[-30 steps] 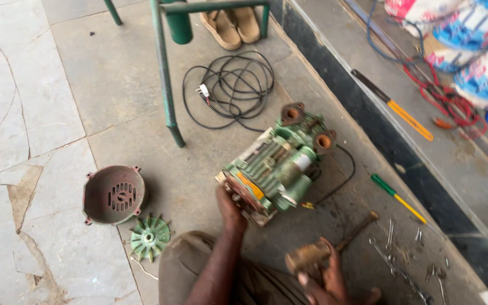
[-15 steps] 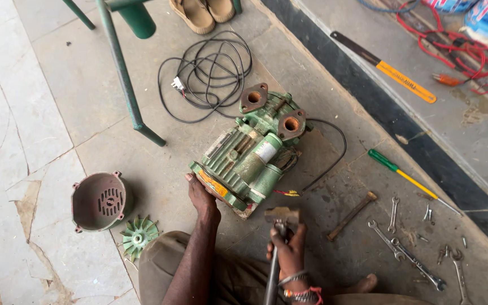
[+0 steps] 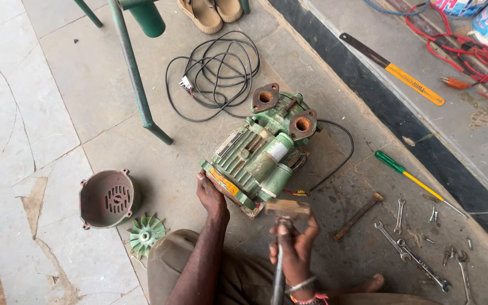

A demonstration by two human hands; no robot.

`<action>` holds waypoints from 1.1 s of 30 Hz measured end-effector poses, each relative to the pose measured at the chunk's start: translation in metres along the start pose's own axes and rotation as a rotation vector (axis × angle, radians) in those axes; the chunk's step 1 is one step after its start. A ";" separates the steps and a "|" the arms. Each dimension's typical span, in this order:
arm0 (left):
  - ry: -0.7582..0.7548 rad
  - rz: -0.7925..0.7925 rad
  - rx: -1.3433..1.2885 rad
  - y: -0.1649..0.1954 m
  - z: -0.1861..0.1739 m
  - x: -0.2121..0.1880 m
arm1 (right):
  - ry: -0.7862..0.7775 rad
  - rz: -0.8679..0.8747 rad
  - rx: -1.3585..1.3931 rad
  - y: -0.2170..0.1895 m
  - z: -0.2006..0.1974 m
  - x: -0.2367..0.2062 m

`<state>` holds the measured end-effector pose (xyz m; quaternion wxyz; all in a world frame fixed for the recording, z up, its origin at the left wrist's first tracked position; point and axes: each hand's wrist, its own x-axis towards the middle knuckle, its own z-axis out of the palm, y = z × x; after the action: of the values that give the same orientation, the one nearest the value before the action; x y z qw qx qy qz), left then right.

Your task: The person is repairing a green electric motor. They use a hammer to tap the motor casing and a screwdriver to adjust internal components.

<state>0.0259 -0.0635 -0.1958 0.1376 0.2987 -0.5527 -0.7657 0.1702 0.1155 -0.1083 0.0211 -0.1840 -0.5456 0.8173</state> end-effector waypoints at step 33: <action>-0.112 -0.009 0.000 0.019 0.005 -0.006 | 0.000 -0.098 -0.063 -0.017 0.013 0.004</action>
<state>0.0254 -0.0633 -0.1750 0.1033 0.2579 -0.5582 -0.7818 0.1591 0.1116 -0.0902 0.0553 -0.1575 -0.5796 0.7976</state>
